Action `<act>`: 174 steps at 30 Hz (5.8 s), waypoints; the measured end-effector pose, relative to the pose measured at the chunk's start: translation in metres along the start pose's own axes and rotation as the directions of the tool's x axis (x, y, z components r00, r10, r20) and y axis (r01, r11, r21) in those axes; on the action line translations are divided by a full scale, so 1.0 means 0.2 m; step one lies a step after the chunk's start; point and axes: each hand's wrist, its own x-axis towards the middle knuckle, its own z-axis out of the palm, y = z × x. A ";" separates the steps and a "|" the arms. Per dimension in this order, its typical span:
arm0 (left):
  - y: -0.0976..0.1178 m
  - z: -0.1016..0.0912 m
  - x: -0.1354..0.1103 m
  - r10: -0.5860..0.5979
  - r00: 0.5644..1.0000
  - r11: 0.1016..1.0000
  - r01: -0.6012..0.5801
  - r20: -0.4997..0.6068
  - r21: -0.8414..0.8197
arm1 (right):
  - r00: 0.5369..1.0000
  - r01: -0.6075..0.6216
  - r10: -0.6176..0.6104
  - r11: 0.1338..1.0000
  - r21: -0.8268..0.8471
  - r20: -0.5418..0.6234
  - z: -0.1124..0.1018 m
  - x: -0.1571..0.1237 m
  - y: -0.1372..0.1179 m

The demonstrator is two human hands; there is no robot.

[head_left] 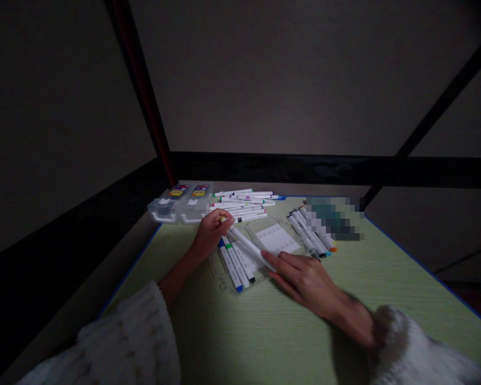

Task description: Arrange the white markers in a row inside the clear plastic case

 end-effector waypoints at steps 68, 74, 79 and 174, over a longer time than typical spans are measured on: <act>-0.11 0.01 0.00 -0.084 0.991 0.979 0.101 -0.100 0.178 | 0.987 0.116 -0.121 0.992 0.055 0.105 0.02 0.02 -0.03; -0.14 0.01 0.00 0.025 0.996 0.953 0.002 -0.087 0.302 | 0.989 0.123 -0.125 0.992 0.027 0.077 0.02 0.03 -0.03; -0.15 0.01 -0.01 0.080 0.995 0.912 -0.046 -0.067 0.407 | 0.991 0.107 -0.108 0.994 0.015 0.085 0.02 0.03 -0.03; -0.13 0.01 -0.06 0.334 0.938 0.749 -0.325 0.096 0.577 | 0.995 0.087 -0.088 0.996 0.012 0.050 0.02 0.02 -0.03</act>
